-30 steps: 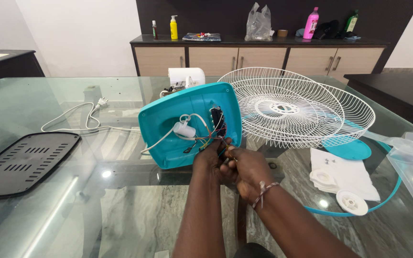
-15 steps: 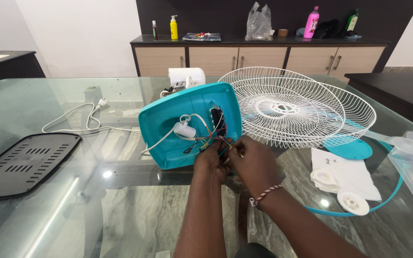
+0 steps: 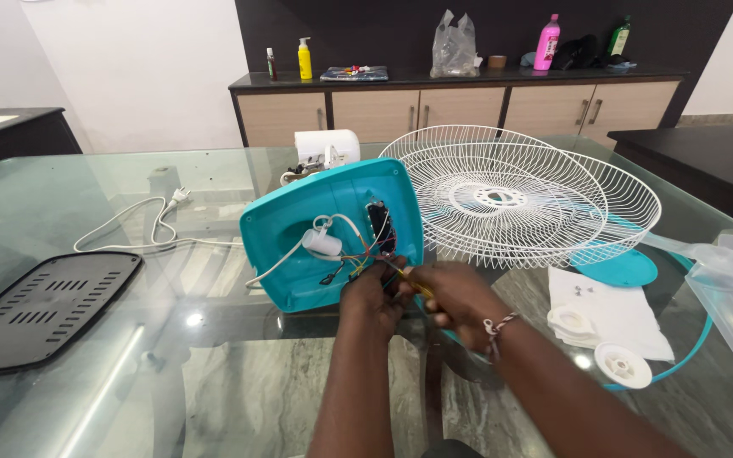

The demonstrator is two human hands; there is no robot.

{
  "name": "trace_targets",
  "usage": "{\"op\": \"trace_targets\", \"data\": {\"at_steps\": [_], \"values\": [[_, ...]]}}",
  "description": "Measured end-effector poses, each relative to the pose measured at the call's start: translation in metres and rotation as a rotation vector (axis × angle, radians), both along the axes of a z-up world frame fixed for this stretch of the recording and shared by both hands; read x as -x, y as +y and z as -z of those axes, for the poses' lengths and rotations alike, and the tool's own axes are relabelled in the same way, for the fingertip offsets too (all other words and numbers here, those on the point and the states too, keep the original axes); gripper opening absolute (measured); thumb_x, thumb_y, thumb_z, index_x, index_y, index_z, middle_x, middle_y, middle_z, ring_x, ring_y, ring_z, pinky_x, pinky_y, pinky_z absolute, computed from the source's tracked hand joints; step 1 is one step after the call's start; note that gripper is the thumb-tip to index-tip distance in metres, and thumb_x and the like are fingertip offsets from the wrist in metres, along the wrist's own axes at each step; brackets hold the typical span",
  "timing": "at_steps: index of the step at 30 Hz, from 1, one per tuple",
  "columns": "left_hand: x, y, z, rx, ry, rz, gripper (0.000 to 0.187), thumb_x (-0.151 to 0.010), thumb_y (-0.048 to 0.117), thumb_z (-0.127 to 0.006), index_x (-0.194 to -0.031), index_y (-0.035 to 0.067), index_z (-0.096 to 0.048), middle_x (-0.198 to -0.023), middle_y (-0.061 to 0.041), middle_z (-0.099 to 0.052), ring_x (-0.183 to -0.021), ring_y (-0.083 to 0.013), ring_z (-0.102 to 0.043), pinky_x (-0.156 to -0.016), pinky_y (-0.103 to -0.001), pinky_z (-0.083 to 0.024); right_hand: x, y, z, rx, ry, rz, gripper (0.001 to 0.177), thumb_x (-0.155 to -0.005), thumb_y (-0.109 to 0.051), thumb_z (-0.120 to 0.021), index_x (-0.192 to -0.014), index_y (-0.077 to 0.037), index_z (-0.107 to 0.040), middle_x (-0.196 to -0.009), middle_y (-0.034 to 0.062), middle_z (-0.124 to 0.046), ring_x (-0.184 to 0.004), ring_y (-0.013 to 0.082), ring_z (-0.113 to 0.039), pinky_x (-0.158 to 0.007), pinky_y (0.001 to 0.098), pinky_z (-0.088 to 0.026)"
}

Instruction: The person uses a screwdriver to tighten screws on the motor housing of a disassembled fan, then opens the fan's control box to adjust internal wiring, and finally reattaches the back cover.

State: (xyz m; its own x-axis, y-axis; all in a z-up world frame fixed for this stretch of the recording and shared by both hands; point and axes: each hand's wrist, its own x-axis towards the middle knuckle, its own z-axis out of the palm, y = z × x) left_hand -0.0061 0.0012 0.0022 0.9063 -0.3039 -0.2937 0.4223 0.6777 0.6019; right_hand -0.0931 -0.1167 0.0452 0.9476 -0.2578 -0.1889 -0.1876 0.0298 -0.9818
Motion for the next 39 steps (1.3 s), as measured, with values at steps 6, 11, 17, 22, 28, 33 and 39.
{"op": "trace_targets", "data": {"at_steps": [6, 11, 17, 22, 28, 33, 39], "values": [[0.013, -0.001, 0.004, -0.02, -0.076, -0.059, 0.019, -0.099, 0.017, -0.06, -0.108, 0.001, -0.066, -0.101, -0.013, -0.074, -0.089, -0.0243, -0.071, -0.08, -0.04, -0.06, 0.016, -0.038, -0.034, 0.752, -0.119, -0.053, 0.031, -0.094, -0.032, -0.065, -0.105, -0.006, -0.077, -0.076, 0.003, -0.073, -0.057, 0.012, -0.062, -0.054, 0.028, -0.05], [0.025, -0.002, 0.004, -0.06, -0.184, -0.094, 0.022, -0.098, 0.015, -0.062, -0.105, -0.005, -0.066, -0.097, -0.017, -0.073, -0.085, -0.0253, -0.073, -0.078, -0.038, -0.063, 0.015, -0.056, -0.012, 0.747, -0.062, -0.139, 0.033, -0.097, -0.033, -0.057, -0.108, -0.009, -0.077, -0.08, 0.0009, -0.075, -0.065, 0.0107, -0.065, -0.065, 0.0277, -0.053], [0.056, -0.014, -0.014, -0.599, -0.571, -0.228, 0.021, -0.087, 0.017, -0.069, -0.095, -0.002, -0.071, -0.085, -0.013, -0.073, -0.073, -0.024, -0.072, -0.066, -0.036, -0.057, 0.014, -0.075, 0.02, 0.47, -0.066, -0.168, 0.033, -0.102, -0.029, -0.05, -0.115, -0.01, -0.074, -0.079, -0.0001, -0.063, -0.072, 0.0099, -0.058, -0.067, 0.0276, -0.048], [0.105, -0.014, -0.019, -1.012, -1.174, -0.13, 0.016, -0.077, 0.02, -0.08, -0.086, 0.007, -0.078, -0.084, -0.012, -0.071, -0.075, -0.0232, -0.072, -0.07, -0.037, -0.058, 0.017, -0.081, 0.022, 0.241, -0.071, -0.196, 0.025, -0.103, -0.023, -0.055, -0.113, -0.003, -0.065, -0.077, 0.0025, -0.055, -0.069, 0.0127, -0.048, -0.065, 0.0287, -0.042], [0.125, -0.013, -0.023, -1.114, -1.34, -0.01, 0.021, -0.064, 0.019, -0.083, -0.084, 0.011, -0.079, -0.087, -0.011, -0.069, -0.077, -0.0263, -0.072, -0.07, -0.038, -0.059, 0.022, -0.088, 0.016, 0.093, -0.09, -0.224, 0.027, -0.102, -0.024, -0.052, -0.113, -0.005, -0.066, -0.087, 0.0038, -0.055, -0.074, 0.0133, -0.051, -0.07, 0.0285, -0.049], [0.109, -0.029, -0.013, -1.316, -1.536, -0.008, 0.015, -0.067, 0.022, -0.084, -0.08, 0.014, -0.081, -0.091, -0.011, -0.072, -0.084, -0.0299, -0.071, -0.075, -0.042, -0.057, 0.019, -0.078, 0.022, 0.218, -0.084, -0.169, 0.028, -0.101, -0.03, -0.055, -0.111, -0.006, -0.067, -0.088, 0.0032, -0.064, -0.076, 0.013, -0.057, -0.069, 0.0307, -0.05], [0.103, -0.034, -0.009, -1.377, -1.547, 0.041, 0.006, -0.073, 0.015, -0.079, -0.079, 0.014, -0.08, -0.094, -0.01, -0.073, -0.086, -0.0301, -0.071, -0.077, -0.042, -0.057, 0.017, -0.077, 0.024, 0.309, -0.075, -0.127, 0.025, -0.101, -0.03, -0.055, -0.109, -0.01, -0.068, -0.084, 0.0023, -0.067, -0.074, 0.0117, -0.06, -0.068, 0.029, -0.051]]}}
